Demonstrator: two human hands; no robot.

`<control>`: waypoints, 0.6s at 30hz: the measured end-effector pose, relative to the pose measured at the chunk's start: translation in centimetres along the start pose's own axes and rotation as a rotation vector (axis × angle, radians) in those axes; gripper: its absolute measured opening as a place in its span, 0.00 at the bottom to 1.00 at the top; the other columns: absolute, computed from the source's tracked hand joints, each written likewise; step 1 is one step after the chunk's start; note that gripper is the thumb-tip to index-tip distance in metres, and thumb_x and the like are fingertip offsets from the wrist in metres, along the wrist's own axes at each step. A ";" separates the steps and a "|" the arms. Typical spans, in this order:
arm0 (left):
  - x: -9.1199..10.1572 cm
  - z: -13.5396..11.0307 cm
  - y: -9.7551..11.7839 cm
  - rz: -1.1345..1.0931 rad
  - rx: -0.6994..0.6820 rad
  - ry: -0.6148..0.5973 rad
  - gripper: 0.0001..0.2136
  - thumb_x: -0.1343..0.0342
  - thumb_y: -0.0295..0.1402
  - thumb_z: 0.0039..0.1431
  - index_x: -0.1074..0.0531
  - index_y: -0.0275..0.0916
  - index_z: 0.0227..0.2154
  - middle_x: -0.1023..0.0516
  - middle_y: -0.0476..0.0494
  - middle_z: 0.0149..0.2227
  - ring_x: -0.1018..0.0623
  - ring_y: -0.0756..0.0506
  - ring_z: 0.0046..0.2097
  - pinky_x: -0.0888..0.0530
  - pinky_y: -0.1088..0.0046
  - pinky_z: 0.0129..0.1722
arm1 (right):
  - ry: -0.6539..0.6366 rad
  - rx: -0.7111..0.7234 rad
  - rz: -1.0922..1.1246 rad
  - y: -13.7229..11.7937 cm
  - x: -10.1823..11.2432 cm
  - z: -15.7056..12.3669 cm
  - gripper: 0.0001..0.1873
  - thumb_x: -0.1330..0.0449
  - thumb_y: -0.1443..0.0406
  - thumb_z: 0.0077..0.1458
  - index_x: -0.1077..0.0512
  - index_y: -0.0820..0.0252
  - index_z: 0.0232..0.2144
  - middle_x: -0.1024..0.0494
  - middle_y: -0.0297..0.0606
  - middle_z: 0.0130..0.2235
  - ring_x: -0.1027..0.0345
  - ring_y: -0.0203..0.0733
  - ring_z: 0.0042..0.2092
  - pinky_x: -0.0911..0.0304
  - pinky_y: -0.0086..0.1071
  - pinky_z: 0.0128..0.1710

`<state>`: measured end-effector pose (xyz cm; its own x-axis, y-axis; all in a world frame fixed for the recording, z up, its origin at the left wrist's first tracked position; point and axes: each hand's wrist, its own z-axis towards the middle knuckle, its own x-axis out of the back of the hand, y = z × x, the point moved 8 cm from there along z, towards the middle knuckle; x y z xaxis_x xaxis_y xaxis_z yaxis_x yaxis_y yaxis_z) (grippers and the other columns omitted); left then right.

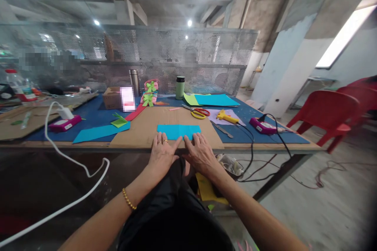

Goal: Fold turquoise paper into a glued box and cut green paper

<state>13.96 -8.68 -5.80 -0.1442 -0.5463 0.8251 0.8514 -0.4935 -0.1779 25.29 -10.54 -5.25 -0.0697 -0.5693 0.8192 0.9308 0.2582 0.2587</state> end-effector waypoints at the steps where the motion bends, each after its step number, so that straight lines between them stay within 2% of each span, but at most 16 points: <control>1: -0.1 0.0 0.0 -0.003 0.001 -0.002 0.36 0.34 0.43 0.54 0.39 0.53 0.66 0.29 0.28 0.59 0.33 0.26 0.63 0.36 0.45 0.59 | 0.000 0.000 0.003 0.1 0.0 0.0 0.38 0.32 0.55 0.52 0.36 0.66 0.60 0.29 0.59 0.52 0.38 0.64 0.57 0.45 0.54 0.61; 6: -0.8 -0.2 0.0 0.018 0.039 -0.006 0.37 0.35 0.42 0.55 0.42 0.54 0.67 0.32 0.28 0.62 0.35 0.25 0.65 0.38 0.45 0.60 | 0.024 0.017 0.038 0.7 -0.3 -0.1 0.27 0.34 0.57 0.55 0.32 0.70 0.51 0.27 0.56 0.50 0.36 0.59 0.56 0.43 0.47 0.61; 10: -0.6 0.1 0.1 0.010 0.077 -0.018 0.32 0.38 0.42 0.59 0.39 0.54 0.66 0.32 0.27 0.61 0.35 0.26 0.65 0.38 0.46 0.61 | -0.007 -0.021 -0.015 1.1 -0.9 0.2 0.21 0.34 0.57 0.56 0.30 0.68 0.45 0.27 0.54 0.47 0.35 0.59 0.53 0.41 0.48 0.59; 14: -0.2 0.3 0.2 -0.021 0.109 -0.043 0.30 0.38 0.42 0.59 0.38 0.55 0.65 0.32 0.28 0.62 0.35 0.27 0.64 0.38 0.47 0.60 | -0.009 -0.004 -0.034 0.7 -1.0 0.4 0.23 0.34 0.57 0.56 0.30 0.69 0.47 0.27 0.55 0.48 0.36 0.59 0.54 0.42 0.46 0.60; 18: -0.2 0.1 0.4 -0.031 0.111 -0.038 0.35 0.36 0.42 0.57 0.41 0.57 0.66 0.35 0.29 0.64 0.36 0.27 0.65 0.38 0.45 0.61 | 0.021 -0.002 -0.053 0.4 -0.6 0.2 0.34 0.32 0.55 0.53 0.33 0.73 0.54 0.28 0.59 0.51 0.37 0.62 0.55 0.45 0.51 0.62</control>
<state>14.34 -8.74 -5.95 -0.1538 -0.5051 0.8492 0.8977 -0.4306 -0.0936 25.60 -9.98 -5.57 -0.1113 -0.5983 0.7935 0.9267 0.2259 0.3003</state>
